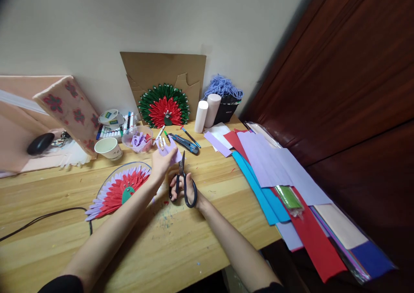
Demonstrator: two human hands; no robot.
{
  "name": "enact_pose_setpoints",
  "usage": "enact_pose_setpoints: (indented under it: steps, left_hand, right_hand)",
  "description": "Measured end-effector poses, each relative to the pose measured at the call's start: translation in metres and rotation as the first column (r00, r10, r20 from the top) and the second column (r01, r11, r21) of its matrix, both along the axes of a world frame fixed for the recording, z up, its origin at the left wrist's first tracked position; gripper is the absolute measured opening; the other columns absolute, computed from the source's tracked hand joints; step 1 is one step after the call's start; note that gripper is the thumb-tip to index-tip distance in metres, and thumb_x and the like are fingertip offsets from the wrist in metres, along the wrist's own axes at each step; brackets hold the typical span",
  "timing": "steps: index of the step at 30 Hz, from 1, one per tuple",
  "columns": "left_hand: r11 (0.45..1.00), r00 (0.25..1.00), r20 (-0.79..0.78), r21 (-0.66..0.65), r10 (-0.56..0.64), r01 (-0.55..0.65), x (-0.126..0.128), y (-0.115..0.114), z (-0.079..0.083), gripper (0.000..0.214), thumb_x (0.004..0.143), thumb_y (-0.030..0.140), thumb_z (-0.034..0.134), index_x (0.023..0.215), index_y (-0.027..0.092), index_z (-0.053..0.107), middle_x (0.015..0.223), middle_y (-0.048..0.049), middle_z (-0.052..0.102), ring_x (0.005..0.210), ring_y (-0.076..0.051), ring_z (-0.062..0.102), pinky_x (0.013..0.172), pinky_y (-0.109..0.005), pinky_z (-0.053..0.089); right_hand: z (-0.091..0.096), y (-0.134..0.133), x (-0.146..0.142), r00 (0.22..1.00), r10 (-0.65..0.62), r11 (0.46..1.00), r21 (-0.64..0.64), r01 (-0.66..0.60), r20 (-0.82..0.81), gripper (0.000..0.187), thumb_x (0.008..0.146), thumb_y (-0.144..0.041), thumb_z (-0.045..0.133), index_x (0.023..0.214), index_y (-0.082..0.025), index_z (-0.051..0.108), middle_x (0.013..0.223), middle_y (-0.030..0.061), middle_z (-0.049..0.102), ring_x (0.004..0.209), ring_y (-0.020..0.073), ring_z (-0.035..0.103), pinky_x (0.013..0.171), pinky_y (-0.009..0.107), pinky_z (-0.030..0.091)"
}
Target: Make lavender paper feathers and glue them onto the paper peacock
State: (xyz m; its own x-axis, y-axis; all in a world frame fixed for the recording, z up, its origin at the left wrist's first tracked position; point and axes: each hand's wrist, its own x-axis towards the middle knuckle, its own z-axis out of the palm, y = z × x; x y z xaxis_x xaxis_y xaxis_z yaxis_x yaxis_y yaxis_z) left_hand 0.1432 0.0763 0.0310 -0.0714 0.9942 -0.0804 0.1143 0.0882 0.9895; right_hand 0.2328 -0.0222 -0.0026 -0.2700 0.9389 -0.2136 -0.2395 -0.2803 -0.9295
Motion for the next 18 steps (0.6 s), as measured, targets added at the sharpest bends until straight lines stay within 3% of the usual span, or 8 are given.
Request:
enact_pose_setpoints:
  steps: [6,18]
  left_hand:
    - [1.000,0.998,-0.061,0.015,0.002,-0.001,-0.0009,-0.0001,0.0035,0.020,0.067,0.033,0.064,0.066,0.014,0.061,0.071,-0.0076,0.066,0.068,-0.020,0.062,0.059,-0.027,0.047]
    - [0.999,0.999,0.028,-0.011,-0.039,0.039,-0.0051,0.0039,0.0032,0.025,0.065,0.036,0.066,0.071,0.012,0.064,0.073,-0.0086,0.067,0.063,-0.017,0.061,0.060,-0.028,0.047]
  right_hand:
    - [-0.0007,0.0003,0.0002,1.000,-0.023,1.000,0.002,0.023,-0.003,0.084,0.047,-0.095,0.016,0.072,-0.019,0.043,0.046,-0.0025,0.048,0.043,0.0141,0.052,0.050,0.027,0.040]
    - [-0.0025,0.0007,-0.0003,0.999,-0.037,0.999,0.031,0.037,-0.005,0.079,0.043,-0.094,0.026,0.066,-0.020,0.040,0.038,-0.0070,0.041,0.033,0.0101,0.043,0.040,0.022,0.035]
